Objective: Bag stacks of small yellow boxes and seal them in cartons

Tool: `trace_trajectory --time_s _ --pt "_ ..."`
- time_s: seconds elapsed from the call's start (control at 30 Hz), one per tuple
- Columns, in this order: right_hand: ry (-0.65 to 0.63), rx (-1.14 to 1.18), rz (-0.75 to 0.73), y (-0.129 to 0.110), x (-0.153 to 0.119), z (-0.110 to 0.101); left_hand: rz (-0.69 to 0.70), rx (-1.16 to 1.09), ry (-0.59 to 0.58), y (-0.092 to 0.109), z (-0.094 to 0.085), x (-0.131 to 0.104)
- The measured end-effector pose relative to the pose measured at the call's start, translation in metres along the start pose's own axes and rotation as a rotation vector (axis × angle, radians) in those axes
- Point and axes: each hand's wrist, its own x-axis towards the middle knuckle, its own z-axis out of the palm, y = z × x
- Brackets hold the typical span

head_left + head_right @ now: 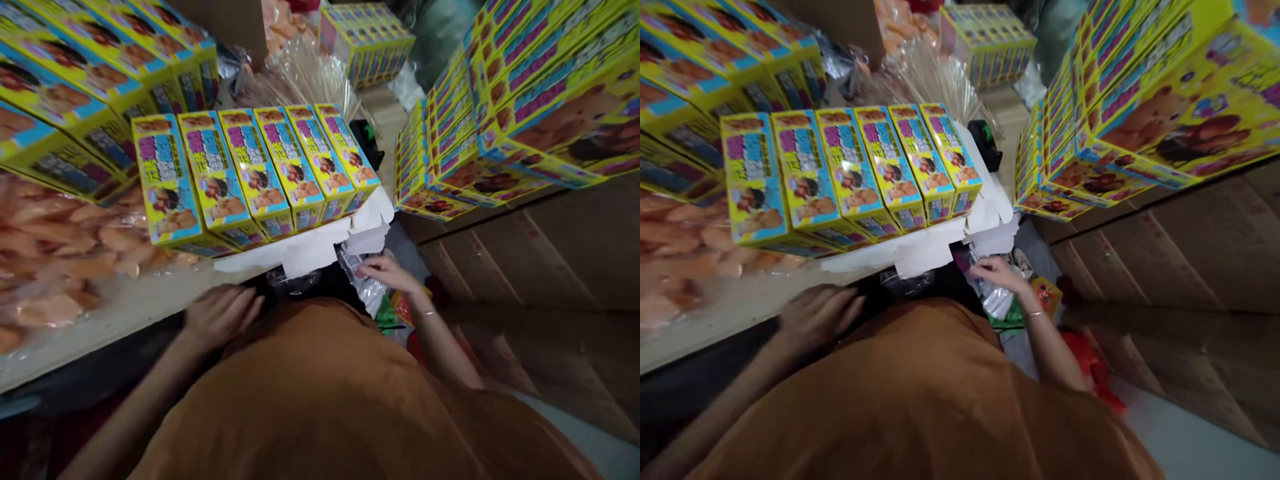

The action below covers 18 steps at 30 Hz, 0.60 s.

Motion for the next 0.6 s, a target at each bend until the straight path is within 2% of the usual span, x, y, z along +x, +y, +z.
trace_trajectory --time_s 0.07,0.13,0.2,0.23,0.33,0.4,0.47,0.53,0.57,0.6 --pt "0.149 0.019 0.080 0.033 0.022 0.051 -0.107 0.014 -0.043 0.019 0.040 -0.004" --pt "0.267 -0.098 0.068 0.043 0.046 0.090 -0.224 -0.095 -0.084 0.029 0.071 0.001" --pt "0.269 -0.257 -0.043 0.042 0.058 0.107 -0.272 -0.269 -0.107 0.034 0.089 0.005" --pt "0.223 -0.307 -0.114 0.040 0.059 0.109 -0.276 -0.330 -0.107 0.036 0.091 0.005" --pt "-0.037 -0.255 -0.312 0.031 0.045 0.105 -0.222 -0.473 -0.085 0.052 0.078 -0.006" --pt "-0.258 -0.140 -0.415 0.022 0.030 0.105 -0.171 -0.597 -0.054 0.072 0.058 -0.017" --pt "-0.394 -0.088 -0.479 0.009 0.017 0.107 -0.130 -0.666 -0.039 0.093 0.035 -0.023" --pt "-0.366 -0.059 -0.511 -0.004 0.012 0.102 -0.137 -0.639 -0.034 0.106 0.010 -0.024" --pt "-0.275 -0.024 -0.528 -0.010 0.013 0.094 -0.162 -0.605 -0.024 0.107 -0.003 -0.024" --pt "-0.132 0.029 -0.547 -0.015 0.018 0.082 -0.208 -0.553 0.006 0.104 -0.017 -0.023"
